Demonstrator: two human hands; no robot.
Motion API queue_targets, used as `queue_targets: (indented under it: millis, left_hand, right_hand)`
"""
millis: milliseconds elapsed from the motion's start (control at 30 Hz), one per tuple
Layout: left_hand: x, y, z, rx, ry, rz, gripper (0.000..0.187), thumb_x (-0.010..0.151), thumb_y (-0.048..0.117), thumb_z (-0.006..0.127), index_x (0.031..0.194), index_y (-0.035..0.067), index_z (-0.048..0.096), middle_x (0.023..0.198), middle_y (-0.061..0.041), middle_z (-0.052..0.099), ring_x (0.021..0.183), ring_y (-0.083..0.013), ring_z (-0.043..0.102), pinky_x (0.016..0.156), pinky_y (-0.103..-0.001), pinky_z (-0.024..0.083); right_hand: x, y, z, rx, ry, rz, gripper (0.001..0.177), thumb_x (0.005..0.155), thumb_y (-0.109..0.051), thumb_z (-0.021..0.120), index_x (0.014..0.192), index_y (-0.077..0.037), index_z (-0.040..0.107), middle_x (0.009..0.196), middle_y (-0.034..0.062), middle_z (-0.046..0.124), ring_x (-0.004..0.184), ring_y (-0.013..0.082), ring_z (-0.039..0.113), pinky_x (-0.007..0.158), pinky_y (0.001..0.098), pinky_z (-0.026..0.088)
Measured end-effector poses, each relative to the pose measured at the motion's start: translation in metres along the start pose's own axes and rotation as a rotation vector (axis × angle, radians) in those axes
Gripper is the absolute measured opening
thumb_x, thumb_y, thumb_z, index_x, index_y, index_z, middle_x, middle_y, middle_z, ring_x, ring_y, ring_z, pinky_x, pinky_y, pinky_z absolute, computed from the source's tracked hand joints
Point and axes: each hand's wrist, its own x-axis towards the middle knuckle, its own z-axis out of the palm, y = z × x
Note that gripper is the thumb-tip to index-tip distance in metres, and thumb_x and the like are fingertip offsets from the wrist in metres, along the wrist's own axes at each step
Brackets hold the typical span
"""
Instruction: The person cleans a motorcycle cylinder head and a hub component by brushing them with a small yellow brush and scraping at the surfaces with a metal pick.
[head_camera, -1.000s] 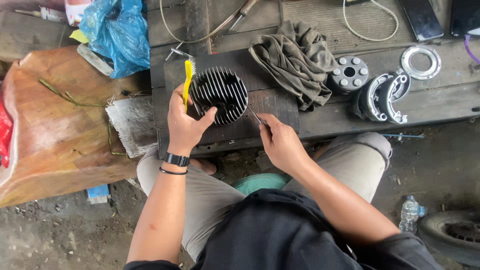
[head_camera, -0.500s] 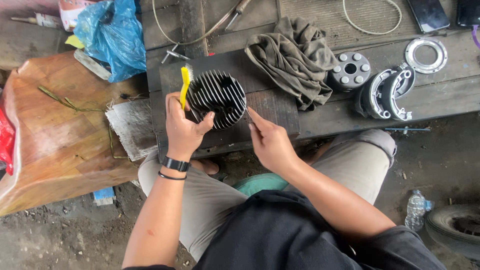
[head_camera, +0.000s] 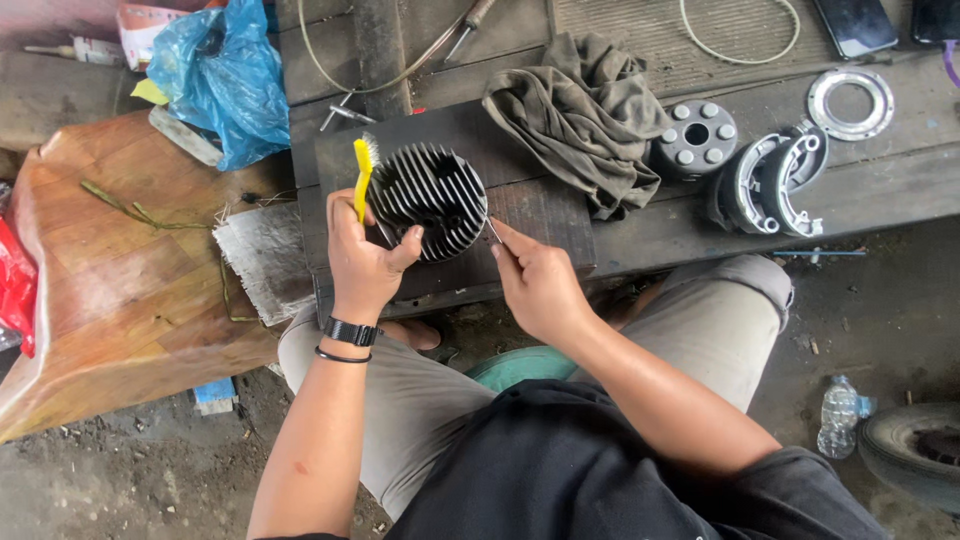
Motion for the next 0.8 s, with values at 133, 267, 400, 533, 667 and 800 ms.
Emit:
queue_targets:
  millis: [133,267,400,533,667,800]
  left_hand:
    - [0.001,0.001,0.0,0.007,-0.002,-0.001,0.063,0.083,0.054,0.081,0.087,0.011,0.036,0.101,-0.011,0.046,0.091,-0.0325,0.056,0.086,-0.041,0.049]
    - [0.0,0.002,0.0,0.001,0.0,-0.009,0.063,0.084,0.055,0.081,0.087,0.011,0.036,0.102,-0.011,0.046,0.091,-0.031,0.057,0.086,-0.041,0.049]
    - [0.001,0.004,-0.001,0.0,-0.001,-0.004,0.063,0.085,0.056,0.08,0.088,0.011,0.036,0.103,-0.011,0.046,0.091,-0.0316,0.056,0.087,-0.041,0.049]
    - [0.0,-0.001,0.0,0.036,0.011,0.009,0.065,0.084,0.059,0.079,0.088,0.01,0.036,0.102,-0.011,0.047,0.092,-0.0335,0.058,0.087,-0.039,0.05]
    - [-0.002,-0.002,0.002,0.014,0.019,0.005,0.063,0.083,0.057,0.08,0.087,0.012,0.036,0.1,-0.009,0.046,0.09,-0.0309,0.057,0.086,-0.039,0.05]
    - [-0.001,0.0,0.002,0.001,0.024,0.006,0.062,0.084,0.057,0.079,0.087,0.012,0.036,0.1,-0.008,0.046,0.089,-0.0299,0.056,0.085,-0.04,0.049]
  right_hand:
    - [0.002,0.018,-0.001,0.003,-0.003,0.107,0.032,0.105,-0.016,0.053,0.129,-0.002,0.069,0.065,0.0135,0.069,0.056,0.0166,0.059,0.05,0.0353,0.05]
    - [0.003,-0.005,-0.007,0.091,-0.082,0.182,0.035,0.107,-0.015,0.045,0.125,0.005,0.067,0.06,0.0087,0.065,0.048,0.0142,0.055,0.045,0.0293,0.048]
    - [0.003,0.009,0.0,0.119,-0.117,0.182,0.038,0.108,-0.014,0.044,0.129,0.011,0.062,0.061,0.0083,0.064,0.047,0.0103,0.05,0.042,0.0266,0.043]
    - [-0.007,-0.005,-0.001,0.196,-0.091,0.169,0.035,0.106,-0.01,0.042,0.122,0.01,0.066,0.057,0.0065,0.056,0.047,0.0124,0.049,0.045,0.0281,0.043]
    - [-0.018,0.0,0.002,0.085,-0.047,0.155,0.031,0.106,-0.012,0.046,0.117,0.006,0.069,0.057,0.0096,0.056,0.052,0.0172,0.05,0.049,0.0318,0.044]
    - [-0.024,-0.009,0.0,-0.047,-0.002,0.184,0.03,0.105,-0.017,0.049,0.117,-0.002,0.072,0.065,0.0188,0.068,0.063,0.0276,0.063,0.061,0.0447,0.054]
